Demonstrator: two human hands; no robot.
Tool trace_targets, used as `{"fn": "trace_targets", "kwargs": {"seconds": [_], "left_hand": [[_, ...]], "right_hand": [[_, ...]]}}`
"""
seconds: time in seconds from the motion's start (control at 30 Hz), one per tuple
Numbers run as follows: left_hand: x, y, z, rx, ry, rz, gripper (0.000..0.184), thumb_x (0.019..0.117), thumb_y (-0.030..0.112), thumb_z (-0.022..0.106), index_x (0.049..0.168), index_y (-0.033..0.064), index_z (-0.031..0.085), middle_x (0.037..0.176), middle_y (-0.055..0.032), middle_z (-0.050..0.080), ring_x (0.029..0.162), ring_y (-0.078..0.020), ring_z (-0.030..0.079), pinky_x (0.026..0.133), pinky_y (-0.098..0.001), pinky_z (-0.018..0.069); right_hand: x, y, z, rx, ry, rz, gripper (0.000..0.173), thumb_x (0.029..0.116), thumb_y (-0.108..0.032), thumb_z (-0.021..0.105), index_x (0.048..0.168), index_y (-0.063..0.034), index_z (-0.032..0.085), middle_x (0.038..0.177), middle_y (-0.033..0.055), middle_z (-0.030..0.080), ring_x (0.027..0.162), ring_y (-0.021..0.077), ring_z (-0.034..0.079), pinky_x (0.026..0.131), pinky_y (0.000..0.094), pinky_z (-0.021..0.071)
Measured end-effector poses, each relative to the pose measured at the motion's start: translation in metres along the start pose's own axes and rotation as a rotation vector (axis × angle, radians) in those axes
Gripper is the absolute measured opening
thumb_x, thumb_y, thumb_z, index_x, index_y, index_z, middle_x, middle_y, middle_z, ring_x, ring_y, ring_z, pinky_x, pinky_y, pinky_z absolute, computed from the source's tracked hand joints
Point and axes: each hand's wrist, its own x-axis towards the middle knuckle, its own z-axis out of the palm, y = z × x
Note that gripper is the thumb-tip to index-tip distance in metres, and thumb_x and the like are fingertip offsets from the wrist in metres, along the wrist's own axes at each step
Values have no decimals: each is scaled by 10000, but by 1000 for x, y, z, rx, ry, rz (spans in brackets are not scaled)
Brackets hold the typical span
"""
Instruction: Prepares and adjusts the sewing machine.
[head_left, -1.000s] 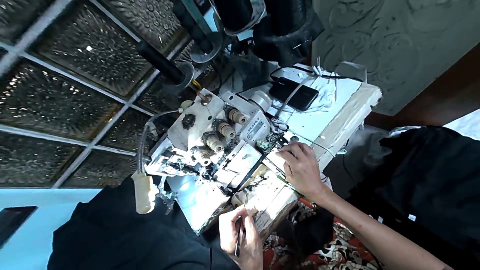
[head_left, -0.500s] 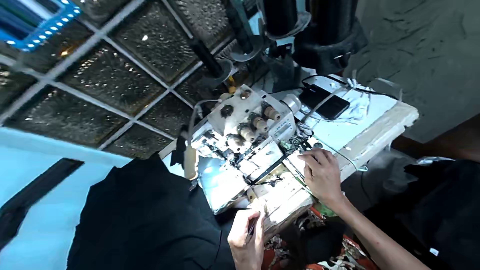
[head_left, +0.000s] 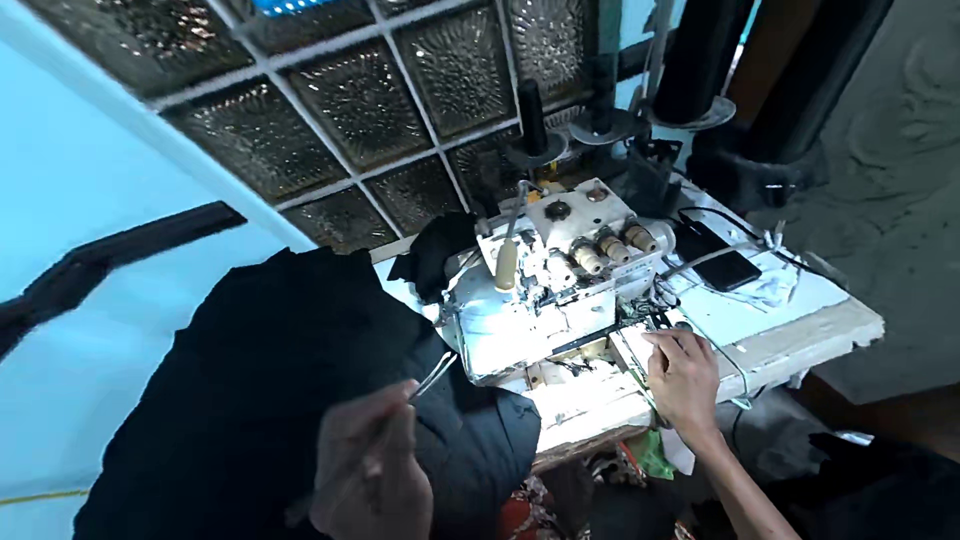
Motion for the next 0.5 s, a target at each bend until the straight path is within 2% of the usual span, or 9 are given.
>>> {"fn": "trace_targets", "kwargs": {"seconds": [0.07, 0.13, 0.2, 0.27, 0.33, 0.4, 0.43, 0.47, 0.5], "left_hand": [[23, -10, -1, 147, 55, 18, 311, 1091, 229, 440, 1088, -25, 620, 962, 23, 669, 907, 3, 658, 854, -239, 564], [49, -30, 7, 291, -22, -71, 404, 1086, 194, 369, 1172, -138, 582, 887, -135, 642, 752, -112, 630, 737, -324, 551], [72, -60, 22, 389, -195, -191, 356, 1088, 182, 399, 1201, -87, 602, 900, -202, 641, 726, -271, 632, 677, -454, 542], [85, -84, 35, 431, -359, -299, 318, 1084, 219, 487, 1143, -50, 645, 1069, -266, 657, 931, -426, 657, 817, -611, 518], [88, -89, 45, 437, -470, -357, 342, 1067, 275, 548, 1047, -50, 652, 1065, -285, 636, 980, -476, 625, 837, -656, 478], [88, -85, 49, 423, -550, -374, 313, 1038, 239, 613, 1022, -69, 662, 1024, -283, 648, 959, -453, 641, 833, -620, 503], [85, -81, 50, 394, -558, -428, 257, 1008, 156, 653, 995, -100, 655, 974, -274, 643, 907, -390, 637, 811, -538, 520], [80, -78, 49, 339, -545, -557, 181, 968, 6, 656, 1030, -163, 641, 972, -274, 622, 872, -303, 593, 811, -416, 515], [78, -76, 49, 334, -548, -683, 182, 965, -62, 614, 1093, -191, 618, 1021, -294, 612, 886, -279, 577, 829, -371, 501]], "right_hand": [[1, 0, 0, -5, -3, -5, 266, 904, -24, 537, 1009, -18, 781, 1081, 220, 728, 1034, 485, 664, 859, 625, 513], [1, 0, -1, -17, -13, -7, 265, 904, -19, 537, 1010, -9, 780, 1080, 230, 725, 1028, 496, 661, 859, 630, 510], [1, 0, -1, -26, -23, -4, 263, 900, -13, 541, 1012, 0, 779, 1081, 245, 720, 1033, 511, 655, 863, 640, 505], [2, 0, -2, -31, -26, -8, 251, 896, -8, 554, 1013, 14, 776, 1075, 259, 715, 1024, 517, 655, 863, 649, 506], [2, -1, -3, -39, -16, -5, 251, 886, -2, 557, 1005, 15, 777, 1064, 259, 717, 1012, 510, 660, 859, 645, 507], [1, -1, -3, -38, -9, 2, 249, 880, 3, 558, 998, 18, 777, 1066, 259, 717, 1015, 507, 660, 863, 638, 510], [1, -1, -3, -38, -1, 0, 245, 877, 6, 563, 991, 20, 779, 1063, 258, 719, 1008, 506, 662, 854, 633, 513], [1, -1, -2, -35, 6, -2, 242, 876, 11, 565, 988, 22, 780, 1060, 258, 720, 999, 504, 664, 848, 629, 514], [1, -1, -2, -34, 7, -3, 243, 875, 14, 565, 988, 22, 780, 1058, 256, 721, 995, 501, 665, 850, 627, 515]]}}
